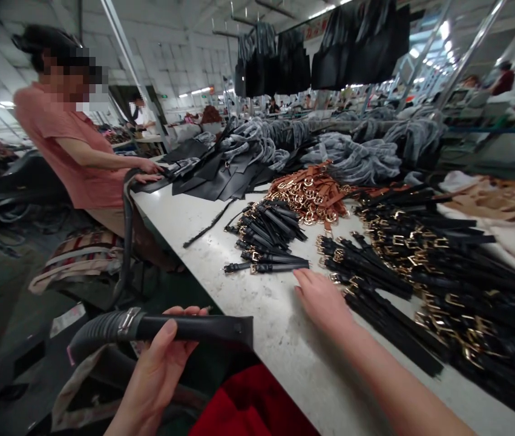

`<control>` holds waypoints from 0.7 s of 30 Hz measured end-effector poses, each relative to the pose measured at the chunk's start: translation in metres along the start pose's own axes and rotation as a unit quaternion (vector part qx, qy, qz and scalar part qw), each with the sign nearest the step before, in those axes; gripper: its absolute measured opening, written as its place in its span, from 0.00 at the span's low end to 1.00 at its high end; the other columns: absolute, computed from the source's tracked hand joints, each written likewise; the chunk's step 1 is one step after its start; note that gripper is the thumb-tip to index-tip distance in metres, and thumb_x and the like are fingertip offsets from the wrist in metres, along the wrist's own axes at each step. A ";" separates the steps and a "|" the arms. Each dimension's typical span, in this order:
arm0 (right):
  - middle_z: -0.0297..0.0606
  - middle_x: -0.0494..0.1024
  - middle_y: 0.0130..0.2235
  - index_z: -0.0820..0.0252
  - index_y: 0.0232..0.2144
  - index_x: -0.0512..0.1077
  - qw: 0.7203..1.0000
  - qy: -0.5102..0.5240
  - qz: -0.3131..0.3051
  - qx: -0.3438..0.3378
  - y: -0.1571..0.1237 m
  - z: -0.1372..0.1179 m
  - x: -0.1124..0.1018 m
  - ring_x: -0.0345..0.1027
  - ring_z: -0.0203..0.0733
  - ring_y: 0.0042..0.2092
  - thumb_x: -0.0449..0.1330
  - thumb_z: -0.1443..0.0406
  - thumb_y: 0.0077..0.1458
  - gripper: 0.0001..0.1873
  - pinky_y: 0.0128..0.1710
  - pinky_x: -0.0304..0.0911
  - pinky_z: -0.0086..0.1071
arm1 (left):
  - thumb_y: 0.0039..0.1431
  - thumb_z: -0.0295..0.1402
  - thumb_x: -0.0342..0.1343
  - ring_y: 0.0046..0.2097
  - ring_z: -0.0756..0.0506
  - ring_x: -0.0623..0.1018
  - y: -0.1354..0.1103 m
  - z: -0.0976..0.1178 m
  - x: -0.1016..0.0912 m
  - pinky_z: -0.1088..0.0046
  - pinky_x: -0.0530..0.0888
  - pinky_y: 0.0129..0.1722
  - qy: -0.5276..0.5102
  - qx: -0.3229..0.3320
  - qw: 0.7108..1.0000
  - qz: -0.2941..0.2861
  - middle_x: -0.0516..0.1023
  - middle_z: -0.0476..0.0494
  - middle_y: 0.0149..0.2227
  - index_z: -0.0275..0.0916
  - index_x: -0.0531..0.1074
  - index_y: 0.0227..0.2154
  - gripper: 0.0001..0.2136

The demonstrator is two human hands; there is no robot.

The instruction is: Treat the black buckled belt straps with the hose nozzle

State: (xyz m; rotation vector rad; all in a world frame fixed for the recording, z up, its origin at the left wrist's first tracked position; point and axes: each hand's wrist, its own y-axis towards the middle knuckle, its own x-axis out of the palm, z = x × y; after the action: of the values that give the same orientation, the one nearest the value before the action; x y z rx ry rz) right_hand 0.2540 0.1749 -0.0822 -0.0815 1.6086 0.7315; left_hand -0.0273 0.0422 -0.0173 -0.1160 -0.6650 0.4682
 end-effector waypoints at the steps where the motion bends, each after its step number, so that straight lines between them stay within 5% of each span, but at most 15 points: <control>1: 0.47 0.74 0.51 0.64 0.50 0.70 1.000 0.012 -0.014 0.002 0.019 -0.009 0.008 0.68 0.47 0.47 0.48 0.68 0.60 0.19 0.47 0.61 0.39 | 0.41 0.37 0.69 0.43 0.40 0.80 0.000 0.001 0.000 0.60 0.76 0.43 0.003 0.001 1.000 0.001 0.82 0.44 0.36 0.41 0.74 0.33 0.15; 6: 0.43 0.76 0.45 0.57 0.45 0.74 0.994 0.068 -0.076 0.030 0.061 -0.026 0.030 0.66 0.48 0.44 0.55 0.61 0.57 0.15 0.44 0.59 0.40 | 0.44 0.37 0.67 0.43 0.41 0.80 0.000 0.010 -0.007 0.62 0.76 0.44 0.003 0.013 1.000 0.011 0.82 0.45 0.37 0.42 0.75 0.34 0.13; 14: 0.40 0.75 0.40 0.55 0.39 0.74 0.968 0.216 -0.123 0.041 -0.044 -0.044 -0.003 0.67 0.44 0.41 0.56 0.60 0.56 0.10 0.42 0.59 0.37 | 0.42 0.37 0.68 0.43 0.42 0.80 -0.003 0.011 -0.013 0.63 0.76 0.44 0.000 0.013 1.000 -0.024 0.82 0.47 0.35 0.42 0.75 0.32 0.13; 21: 0.42 0.74 0.42 0.57 0.43 0.72 0.960 0.247 -0.112 0.072 -0.081 -0.060 -0.025 0.66 0.45 0.43 0.55 0.61 0.57 0.13 0.43 0.59 0.38 | 0.42 0.36 0.67 0.40 0.43 0.80 -0.012 -0.023 0.025 0.62 0.75 0.42 0.032 -0.008 0.996 -0.081 0.81 0.46 0.33 0.41 0.71 0.32 0.14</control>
State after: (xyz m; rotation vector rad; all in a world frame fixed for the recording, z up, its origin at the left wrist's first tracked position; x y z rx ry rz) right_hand 0.2432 0.0717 -0.0923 -0.3587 2.0813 0.4315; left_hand 0.0081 0.0442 -0.0184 -0.0906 -0.6108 0.3027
